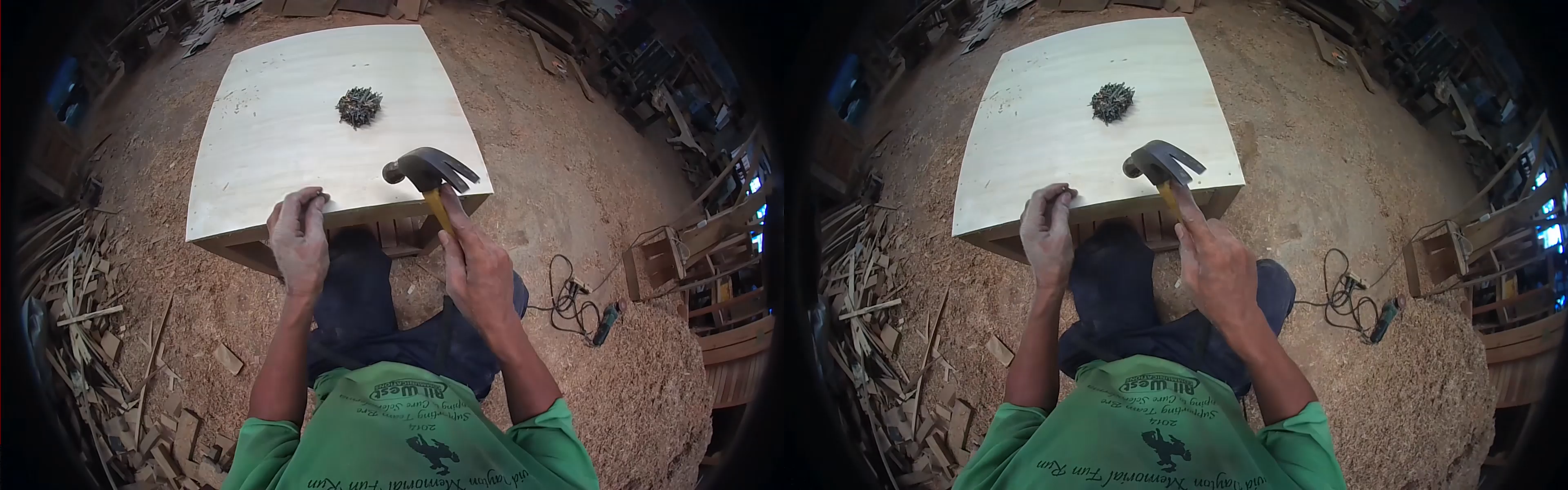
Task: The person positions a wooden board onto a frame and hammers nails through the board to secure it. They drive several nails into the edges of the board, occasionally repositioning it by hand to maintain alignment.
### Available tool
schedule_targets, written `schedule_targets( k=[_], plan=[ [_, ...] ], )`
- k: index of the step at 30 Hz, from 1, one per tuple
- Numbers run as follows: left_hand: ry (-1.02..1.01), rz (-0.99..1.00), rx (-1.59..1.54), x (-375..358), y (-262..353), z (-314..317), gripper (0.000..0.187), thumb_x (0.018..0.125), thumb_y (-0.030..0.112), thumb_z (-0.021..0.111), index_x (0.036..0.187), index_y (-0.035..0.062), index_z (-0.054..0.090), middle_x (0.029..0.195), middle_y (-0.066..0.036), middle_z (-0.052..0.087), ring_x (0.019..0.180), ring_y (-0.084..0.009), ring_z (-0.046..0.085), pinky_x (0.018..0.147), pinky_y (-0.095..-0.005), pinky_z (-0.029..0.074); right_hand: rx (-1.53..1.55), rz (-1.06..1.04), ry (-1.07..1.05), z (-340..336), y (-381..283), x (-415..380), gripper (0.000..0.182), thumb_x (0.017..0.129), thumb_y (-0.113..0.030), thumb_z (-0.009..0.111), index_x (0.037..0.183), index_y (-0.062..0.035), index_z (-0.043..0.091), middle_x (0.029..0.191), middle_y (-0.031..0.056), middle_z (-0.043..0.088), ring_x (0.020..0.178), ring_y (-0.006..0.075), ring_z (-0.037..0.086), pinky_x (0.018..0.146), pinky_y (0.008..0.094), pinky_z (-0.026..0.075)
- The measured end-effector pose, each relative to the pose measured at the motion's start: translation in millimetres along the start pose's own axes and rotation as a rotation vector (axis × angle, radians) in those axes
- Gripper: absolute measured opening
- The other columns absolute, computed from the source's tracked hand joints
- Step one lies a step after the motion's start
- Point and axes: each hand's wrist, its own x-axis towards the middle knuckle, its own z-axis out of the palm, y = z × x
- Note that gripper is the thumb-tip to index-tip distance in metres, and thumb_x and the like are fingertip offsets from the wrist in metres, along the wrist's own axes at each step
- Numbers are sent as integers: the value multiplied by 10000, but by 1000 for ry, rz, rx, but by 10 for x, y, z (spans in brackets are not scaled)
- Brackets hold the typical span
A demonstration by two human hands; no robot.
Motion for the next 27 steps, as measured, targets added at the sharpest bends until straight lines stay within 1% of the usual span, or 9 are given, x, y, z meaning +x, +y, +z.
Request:
schedule_targets(
  k=[2,5,9,14,19,21,22,25,27],
  plan=[
    [-24,-14,67,-74,10,39,119,1000,48,722,1100,59,787,1176,-61,766,1300,-255,584,1088,-396,477,49,-25,42,59,6,-41,700,1062,-71,668,1697,-287,469,1265,226,785,917,362,806,827,484,644],
    [-55,187,205,-53,34,80,80,1038,54,704,1092,32,758,1301,-83,734,1262,-243,608,1056,-372,534,26,-9,0,201,28,-63,694,1061,-60,669,1696,-263,475,1299,234,774,951,359,811,825,463,638],
    [-81,232,340,-42,29,65,95,998,122,739,1070,66,767,1331,-54,736,1363,-275,543,1199,-441,350,110,-29,-8,61,-167,-5,664,1056,-33,674,1679,-183,500,1334,237,762,989,343,817,838,434,634],
    [-108,207,332,-36,54,72,79,973,123,750,1042,90,768,1330,-33,733,1388,-266,549,1221,-460,294,230,-233,151,10,-414,56,622,1055,-40,685,1651,-116,527,1310,227,768,962,323,814,845,430,633],
    [-123,187,310,-30,18,18,96,979,120,743,1067,103,777,1329,-28,731,1400,-265,551,1225,-453,292,14,-74,-220,34,-508,155,592,1055,-60,692,1629,-126,565,1286,240,771,907,330,806,802,426,633],
    [-158,167,295,-1,41,-13,133,991,119,731,1113,114,785,1325,-28,734,1403,-260,549,1232,-443,279,168,-166,-16,-25,-456,154,629,1061,-73,687,1663,-131,515,1108,171,779,773,252,759,686,394,616],
    [-165,202,323,34,42,-56,247,1007,105,706,1244,99,776,1319,-58,736,1342,-290,602,1205,-443,366,227,-198,64,-113,-477,147,663,1053,-86,707,1677,-119,485,1013,137,761,714,244,736,650,381,608],
    [-258,-132,-114,462,59,-86,387,1012,83,704,1398,102,733,1352,-107,723,1280,-297,656,1152,-423,480,562,-243,343,-434,-654,99,687,1120,-109,620,1745,-166,341,955,116,711,680,139,626,563,292,547],
    [-291,86,108,955,38,-40,438,1027,97,700,1464,135,696,1408,-145,703,1304,-351,661,1146,-436,518,667,-273,475,-515,-723,80,686,1152,-140,583,1767,-189,284,952,119,684,691,113,600,543,267,530]
  ],
)
